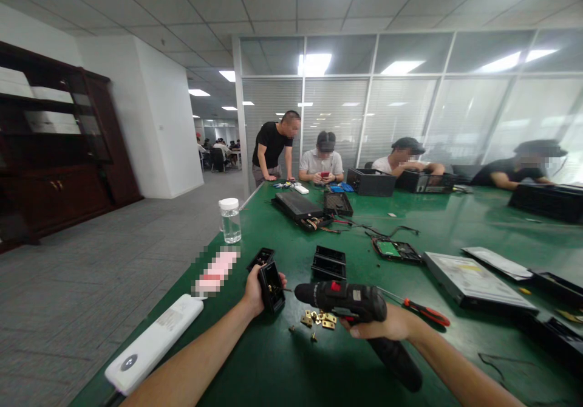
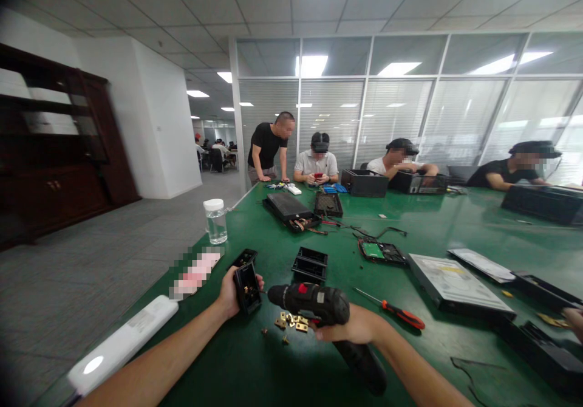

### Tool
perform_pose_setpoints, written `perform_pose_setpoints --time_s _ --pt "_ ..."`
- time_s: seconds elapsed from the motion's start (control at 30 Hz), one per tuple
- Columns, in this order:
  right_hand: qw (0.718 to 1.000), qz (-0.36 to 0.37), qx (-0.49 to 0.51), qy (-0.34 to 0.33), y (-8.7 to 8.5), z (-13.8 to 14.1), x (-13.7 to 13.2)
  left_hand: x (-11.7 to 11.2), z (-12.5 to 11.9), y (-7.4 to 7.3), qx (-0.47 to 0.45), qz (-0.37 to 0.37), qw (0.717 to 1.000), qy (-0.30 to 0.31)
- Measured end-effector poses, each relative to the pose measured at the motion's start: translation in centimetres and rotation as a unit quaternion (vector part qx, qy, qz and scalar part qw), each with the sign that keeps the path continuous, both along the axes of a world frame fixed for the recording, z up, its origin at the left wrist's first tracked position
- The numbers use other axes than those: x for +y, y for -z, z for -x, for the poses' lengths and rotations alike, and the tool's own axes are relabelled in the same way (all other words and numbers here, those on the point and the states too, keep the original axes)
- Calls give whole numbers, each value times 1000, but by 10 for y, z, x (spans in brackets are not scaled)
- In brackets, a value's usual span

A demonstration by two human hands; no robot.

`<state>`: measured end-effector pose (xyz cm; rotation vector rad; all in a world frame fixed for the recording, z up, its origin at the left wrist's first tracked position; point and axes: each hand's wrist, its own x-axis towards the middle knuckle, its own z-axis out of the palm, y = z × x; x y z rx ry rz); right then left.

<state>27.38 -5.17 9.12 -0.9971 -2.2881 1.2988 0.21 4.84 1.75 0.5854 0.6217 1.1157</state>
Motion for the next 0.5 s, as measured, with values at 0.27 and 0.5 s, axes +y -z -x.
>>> perform_pose_setpoints --time_s 0.27,0.5 --pt "1000 -3 5 -6 0 -1 1 0 -1 0 2 0 1000 -7" --pt "999 7 -27 -24 -8 1 0 1 0 2 -4 9 1000 -5"
